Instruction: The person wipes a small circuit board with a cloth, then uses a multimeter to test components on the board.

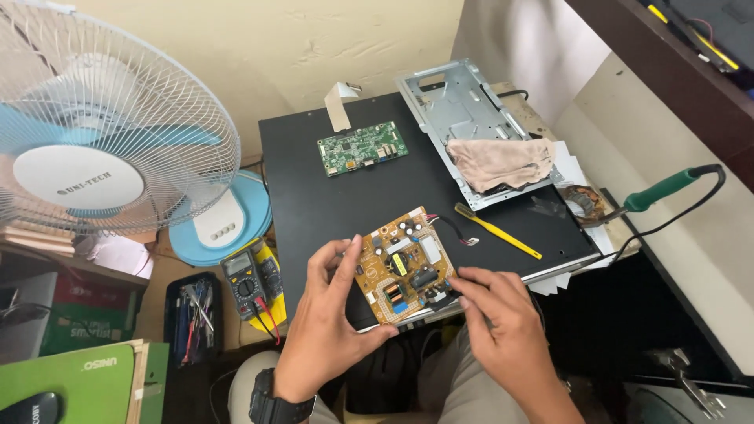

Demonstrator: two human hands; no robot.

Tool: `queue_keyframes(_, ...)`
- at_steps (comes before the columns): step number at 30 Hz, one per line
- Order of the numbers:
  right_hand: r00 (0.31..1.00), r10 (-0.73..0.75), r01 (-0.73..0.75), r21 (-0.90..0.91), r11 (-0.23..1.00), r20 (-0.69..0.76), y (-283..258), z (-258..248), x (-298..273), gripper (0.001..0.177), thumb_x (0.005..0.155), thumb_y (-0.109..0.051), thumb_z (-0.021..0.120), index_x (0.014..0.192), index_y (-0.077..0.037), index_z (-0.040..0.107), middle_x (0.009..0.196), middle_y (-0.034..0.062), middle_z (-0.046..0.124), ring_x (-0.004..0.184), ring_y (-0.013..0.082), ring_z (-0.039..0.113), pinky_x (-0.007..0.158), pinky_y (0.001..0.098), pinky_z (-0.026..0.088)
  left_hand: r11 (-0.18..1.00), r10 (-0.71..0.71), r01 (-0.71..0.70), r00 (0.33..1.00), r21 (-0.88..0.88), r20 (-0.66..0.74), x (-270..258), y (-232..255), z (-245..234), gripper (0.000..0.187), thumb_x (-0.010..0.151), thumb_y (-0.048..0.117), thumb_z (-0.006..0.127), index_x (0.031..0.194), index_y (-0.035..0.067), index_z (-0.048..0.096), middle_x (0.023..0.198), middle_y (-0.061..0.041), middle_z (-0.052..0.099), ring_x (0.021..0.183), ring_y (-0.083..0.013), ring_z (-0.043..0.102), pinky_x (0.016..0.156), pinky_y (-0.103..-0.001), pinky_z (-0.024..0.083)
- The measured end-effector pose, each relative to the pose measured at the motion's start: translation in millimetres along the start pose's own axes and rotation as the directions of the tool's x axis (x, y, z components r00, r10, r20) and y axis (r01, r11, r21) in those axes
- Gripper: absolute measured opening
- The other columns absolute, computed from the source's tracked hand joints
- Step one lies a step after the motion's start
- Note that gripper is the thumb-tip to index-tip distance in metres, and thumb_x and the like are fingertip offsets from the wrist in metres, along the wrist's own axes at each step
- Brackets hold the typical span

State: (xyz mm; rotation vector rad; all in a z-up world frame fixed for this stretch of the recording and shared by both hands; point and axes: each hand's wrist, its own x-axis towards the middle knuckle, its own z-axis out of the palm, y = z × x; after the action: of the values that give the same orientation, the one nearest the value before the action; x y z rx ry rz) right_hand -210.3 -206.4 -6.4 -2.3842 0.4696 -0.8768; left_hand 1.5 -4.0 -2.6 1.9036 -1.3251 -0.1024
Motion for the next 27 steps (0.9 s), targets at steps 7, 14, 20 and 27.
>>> queue_keyframes(7,0.997,0.082,-0.082,0.110,0.991,0.012,0.4,-3.2,4.8,0.028,0.106,-0.006,0.068,0.124,-0.011,0.090,0.132,0.0059,0.089,0.116,0.0231,0.076,0.101,0.0379,0.063,1.000,0.019,-0.019,1.000,0.002,0.006,0.9,2.5,-1.3,0.138,0.081,0.032,0.113,0.185,0.012,0.024,0.170,-0.018,0.035,0.145,-0.0409,0.059,0.110,-0.056,0.060)
queue_keyframes(14,0.965,0.254,-0.262,0.255,0.931,0.063,-2.6,-5.1,1.1,0.028,0.106,-0.012,0.069,0.122,-0.008,0.091,0.134,0.0073,0.086,0.124,0.0214,0.080,0.107,0.0380,0.064,0.999,-0.034,0.032,0.997,0.038,0.063,1.7,8.7,-4.6,0.136,0.088,0.035,0.108,0.185,0.020,0.014,0.177,-0.022,0.028,0.152,-0.0471,0.053,0.105,-0.067,0.059)
queue_keyframes(20,0.969,0.246,-0.215,0.433,0.876,-0.016,-36.2,-18.4,5.1,0.023,0.109,-0.010,0.068,0.118,-0.004,0.088,0.125,0.0104,0.088,0.116,0.0189,0.085,0.100,0.0295,0.063,0.998,-0.058,0.058,0.998,0.018,0.022,0.4,7.1,-1.0,0.154,0.082,0.033,0.112,0.187,0.018,0.001,0.175,-0.024,0.032,0.164,-0.0479,0.046,0.109,-0.059,0.056)
queue_keyframes(27,0.994,0.069,-0.021,0.492,0.870,-0.080,-78.1,-12.0,11.3,0.020,0.105,-0.004,0.071,0.118,-0.002,0.086,0.117,0.0127,0.089,0.108,0.0216,0.086,0.095,0.0305,0.067,0.998,-0.039,0.036,0.997,-0.042,-0.062,0.6,15.2,-4.0,0.154,0.077,0.024,0.108,0.184,0.003,-0.001,0.181,-0.026,0.038,0.166,-0.0398,0.051,0.129,-0.048,0.047)
